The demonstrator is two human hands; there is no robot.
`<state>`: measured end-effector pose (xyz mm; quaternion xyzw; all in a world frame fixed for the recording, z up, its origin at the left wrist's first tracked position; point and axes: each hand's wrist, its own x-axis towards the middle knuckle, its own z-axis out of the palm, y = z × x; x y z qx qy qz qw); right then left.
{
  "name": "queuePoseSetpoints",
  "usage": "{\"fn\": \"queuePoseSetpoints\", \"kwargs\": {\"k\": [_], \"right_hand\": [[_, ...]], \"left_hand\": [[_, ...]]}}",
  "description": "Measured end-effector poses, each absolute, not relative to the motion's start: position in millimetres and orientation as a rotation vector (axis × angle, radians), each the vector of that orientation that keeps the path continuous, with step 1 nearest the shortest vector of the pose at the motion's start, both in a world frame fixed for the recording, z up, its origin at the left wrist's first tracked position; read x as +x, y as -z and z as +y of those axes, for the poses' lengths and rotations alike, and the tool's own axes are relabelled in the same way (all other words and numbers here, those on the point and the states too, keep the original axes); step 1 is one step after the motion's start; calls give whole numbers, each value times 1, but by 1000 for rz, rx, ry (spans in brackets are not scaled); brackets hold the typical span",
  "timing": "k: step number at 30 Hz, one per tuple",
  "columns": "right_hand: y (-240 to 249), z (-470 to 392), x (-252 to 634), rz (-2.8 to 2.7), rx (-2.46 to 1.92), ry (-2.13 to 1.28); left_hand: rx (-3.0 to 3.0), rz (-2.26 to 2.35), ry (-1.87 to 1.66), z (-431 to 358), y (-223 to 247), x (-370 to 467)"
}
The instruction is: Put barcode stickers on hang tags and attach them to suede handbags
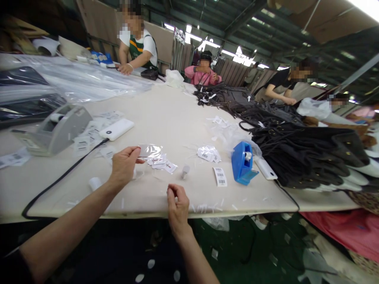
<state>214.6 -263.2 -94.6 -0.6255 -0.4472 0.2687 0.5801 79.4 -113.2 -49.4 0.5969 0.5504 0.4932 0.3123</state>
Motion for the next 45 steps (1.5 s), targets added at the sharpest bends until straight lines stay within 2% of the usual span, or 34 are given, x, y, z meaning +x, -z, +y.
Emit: {"fn": "queuePoseSetpoints", "kwargs": {"k": [3, 6, 8, 12, 16, 18, 21, 25, 29, 31, 40, 42, 45], "right_hand": [[80, -250, 205, -771, -1294, -987], [65, -241, 200, -497, -1066, -1233], [60, -239, 200, -398, -985, -1274], [63, -248, 208, -500, -1054, -1167], [66, -261, 220, -919, -1245, -1149], [63, -265, 223, -1198, -1323, -1107], [55, -270, 225, -1568, -1399, -780], [52, -278, 228, -1867, -1442, -171], [63, -291, 231, -1981, -1446, 107], [71, -296, 232, -2006, -1443, 122], [91, -301, 235, -1866, -1447, 244], [89, -302, 233, -1702, -1436, 161], [86, -301, 229, -1277, -1468, -168]], "left_hand": [[1790, 1314, -1385, -141, 52, 76], [2293, 860, -1398, -171, 66, 71], [2492, 565, -1344, -187, 77, 67], [2565, 449, -1235, -207, 82, 61], [2276, 776, -1174, -207, 63, 58], [2074, 864, -1015, -201, 54, 58], [1784, 905, -758, -193, 48, 59], [1215, 1158, -798, -188, 51, 56], [804, 944, -434, -189, 54, 54], [790, 843, -335, -193, 55, 57], [974, 801, -320, -208, 62, 62], [993, 831, -339, -209, 62, 62], [1030, 873, -369, -211, 61, 62]]}}
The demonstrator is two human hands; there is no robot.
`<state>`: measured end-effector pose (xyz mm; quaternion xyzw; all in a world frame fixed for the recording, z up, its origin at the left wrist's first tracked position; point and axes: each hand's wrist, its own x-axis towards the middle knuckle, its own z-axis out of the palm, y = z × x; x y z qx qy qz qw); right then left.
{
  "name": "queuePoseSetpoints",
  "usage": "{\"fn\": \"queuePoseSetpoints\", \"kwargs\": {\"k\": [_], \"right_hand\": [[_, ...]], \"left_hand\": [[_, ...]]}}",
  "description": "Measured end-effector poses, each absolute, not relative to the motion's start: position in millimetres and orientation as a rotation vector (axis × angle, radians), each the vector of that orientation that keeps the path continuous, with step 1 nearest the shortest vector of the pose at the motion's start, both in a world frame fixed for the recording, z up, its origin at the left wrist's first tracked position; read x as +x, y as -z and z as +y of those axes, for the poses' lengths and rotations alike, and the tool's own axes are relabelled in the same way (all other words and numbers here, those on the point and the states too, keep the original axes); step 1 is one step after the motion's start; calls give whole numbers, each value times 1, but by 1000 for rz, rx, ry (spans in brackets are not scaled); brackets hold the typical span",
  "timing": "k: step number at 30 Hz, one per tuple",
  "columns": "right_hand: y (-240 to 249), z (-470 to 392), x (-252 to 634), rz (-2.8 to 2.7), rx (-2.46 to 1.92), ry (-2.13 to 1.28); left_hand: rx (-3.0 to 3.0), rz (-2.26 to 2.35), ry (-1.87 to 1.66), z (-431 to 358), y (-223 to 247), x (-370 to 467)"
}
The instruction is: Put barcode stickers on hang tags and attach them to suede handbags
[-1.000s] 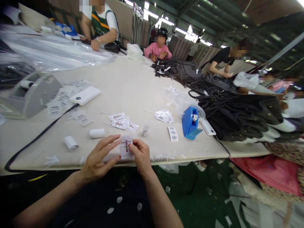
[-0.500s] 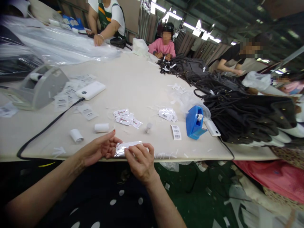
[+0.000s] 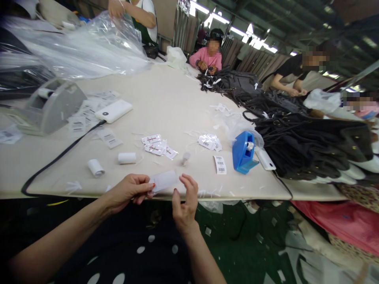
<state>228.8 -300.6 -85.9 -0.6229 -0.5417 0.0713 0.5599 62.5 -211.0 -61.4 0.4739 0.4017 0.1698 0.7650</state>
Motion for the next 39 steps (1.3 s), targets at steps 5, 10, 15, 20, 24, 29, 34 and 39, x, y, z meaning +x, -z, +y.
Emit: {"fn": "queuePoseSetpoints", "kwargs": {"k": [5, 10, 15, 20, 24, 29, 34, 39], "right_hand": [[84, -289, 220, -595, -1368, -777], [90, -282, 213, -382, -1264, -934], [91, -285, 205, -350, -1223, -986], [87, -285, 197, -390, -1179, -1042], [89, -284, 198, -445, -1226, -1037], [95, -287, 197, -536, -1284, -958], [95, -290, 208, -610, -1308, -988], [97, -286, 223, -577, -1375, -942]], "left_hand": [[1047, 884, -369, -215, 62, 66], [1088, 890, -353, -221, 67, 69], [1090, 876, -346, -224, 75, 71], [1090, 825, -358, -222, 75, 72], [1117, 816, -381, -221, 70, 75], [1118, 867, -479, -224, 70, 80], [1129, 931, -487, -219, 78, 79], [1191, 969, -412, -211, 78, 75]]}}
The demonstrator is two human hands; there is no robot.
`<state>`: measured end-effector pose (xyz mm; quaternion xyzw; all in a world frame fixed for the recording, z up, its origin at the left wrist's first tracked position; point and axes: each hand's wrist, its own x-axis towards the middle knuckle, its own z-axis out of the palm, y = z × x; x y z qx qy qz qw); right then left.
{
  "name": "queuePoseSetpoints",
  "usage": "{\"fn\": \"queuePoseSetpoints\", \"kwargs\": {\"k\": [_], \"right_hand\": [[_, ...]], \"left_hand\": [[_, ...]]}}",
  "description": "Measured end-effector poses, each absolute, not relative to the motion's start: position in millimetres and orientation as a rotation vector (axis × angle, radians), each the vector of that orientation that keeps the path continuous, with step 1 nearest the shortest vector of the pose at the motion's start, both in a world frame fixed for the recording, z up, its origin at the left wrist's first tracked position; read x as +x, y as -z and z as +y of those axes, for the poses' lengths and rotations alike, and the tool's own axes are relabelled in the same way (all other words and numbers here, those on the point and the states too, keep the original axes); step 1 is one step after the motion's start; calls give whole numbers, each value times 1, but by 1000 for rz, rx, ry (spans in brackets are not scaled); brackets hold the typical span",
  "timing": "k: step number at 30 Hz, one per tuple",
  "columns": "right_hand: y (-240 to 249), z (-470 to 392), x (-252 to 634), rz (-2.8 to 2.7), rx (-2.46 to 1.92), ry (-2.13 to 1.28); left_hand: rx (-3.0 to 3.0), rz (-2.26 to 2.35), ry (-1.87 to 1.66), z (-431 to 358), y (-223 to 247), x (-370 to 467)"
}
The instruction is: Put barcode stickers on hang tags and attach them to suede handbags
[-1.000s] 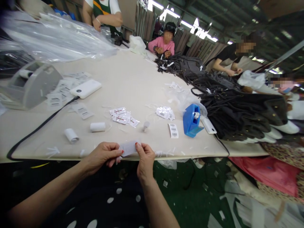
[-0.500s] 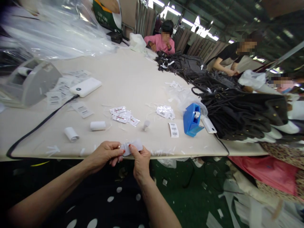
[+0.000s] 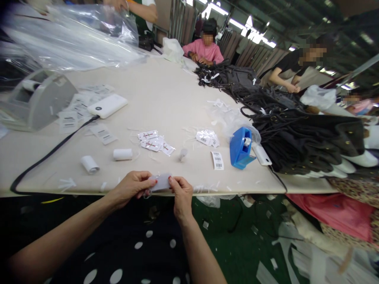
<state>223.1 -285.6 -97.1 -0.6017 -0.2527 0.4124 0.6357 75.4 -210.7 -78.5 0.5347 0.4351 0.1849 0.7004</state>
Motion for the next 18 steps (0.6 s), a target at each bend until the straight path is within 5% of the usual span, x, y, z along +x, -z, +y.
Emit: {"fn": "queuePoseSetpoints", "kwargs": {"k": [18], "right_hand": [[102, -275, 212, -489, -1310, -1095]], "left_hand": [[1247, 931, -445, -206, 79, 84]]}}
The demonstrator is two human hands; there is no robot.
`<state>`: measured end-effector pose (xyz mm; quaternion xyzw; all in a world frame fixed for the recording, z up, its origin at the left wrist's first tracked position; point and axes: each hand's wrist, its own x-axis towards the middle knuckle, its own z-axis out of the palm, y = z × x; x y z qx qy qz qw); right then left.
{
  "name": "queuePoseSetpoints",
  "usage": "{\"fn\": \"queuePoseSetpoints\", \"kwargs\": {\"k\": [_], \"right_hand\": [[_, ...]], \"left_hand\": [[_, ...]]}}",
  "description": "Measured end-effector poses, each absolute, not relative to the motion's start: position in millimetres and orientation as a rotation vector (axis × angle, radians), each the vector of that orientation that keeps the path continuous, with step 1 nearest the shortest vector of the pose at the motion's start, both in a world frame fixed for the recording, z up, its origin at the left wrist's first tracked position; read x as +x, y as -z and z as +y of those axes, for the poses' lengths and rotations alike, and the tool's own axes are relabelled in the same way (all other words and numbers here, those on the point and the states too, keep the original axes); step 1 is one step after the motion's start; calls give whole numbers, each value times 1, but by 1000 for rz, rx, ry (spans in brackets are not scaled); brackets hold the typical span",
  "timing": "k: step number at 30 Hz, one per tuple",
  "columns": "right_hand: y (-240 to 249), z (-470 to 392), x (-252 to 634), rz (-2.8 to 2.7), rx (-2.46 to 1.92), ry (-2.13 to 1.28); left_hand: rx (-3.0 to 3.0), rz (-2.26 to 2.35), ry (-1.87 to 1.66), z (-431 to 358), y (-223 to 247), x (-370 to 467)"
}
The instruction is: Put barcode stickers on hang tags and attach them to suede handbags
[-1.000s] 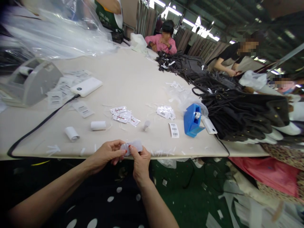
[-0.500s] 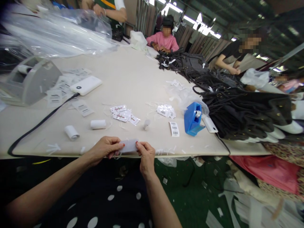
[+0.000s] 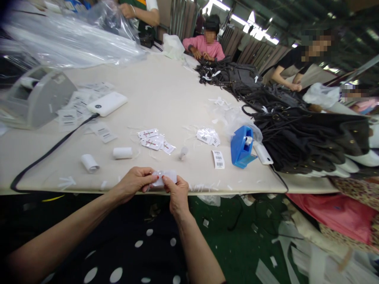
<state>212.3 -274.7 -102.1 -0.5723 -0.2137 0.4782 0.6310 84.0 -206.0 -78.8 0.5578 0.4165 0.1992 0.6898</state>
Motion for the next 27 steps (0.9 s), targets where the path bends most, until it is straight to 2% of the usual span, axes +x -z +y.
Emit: {"fn": "queuePoseSetpoints", "kwargs": {"k": [9, 17, 27], "right_hand": [[96, -278, 220, -536, -1283, -1217], [103, -278, 234, -604, -1459, -1074], [110, -279, 243, -708, -1557, -1020]], "left_hand": [[1275, 1019, -452, -200, 76, 81], [1312, 1036, -373, -192, 76, 74], [1897, 1297, -312, -171, 86, 59]]}}
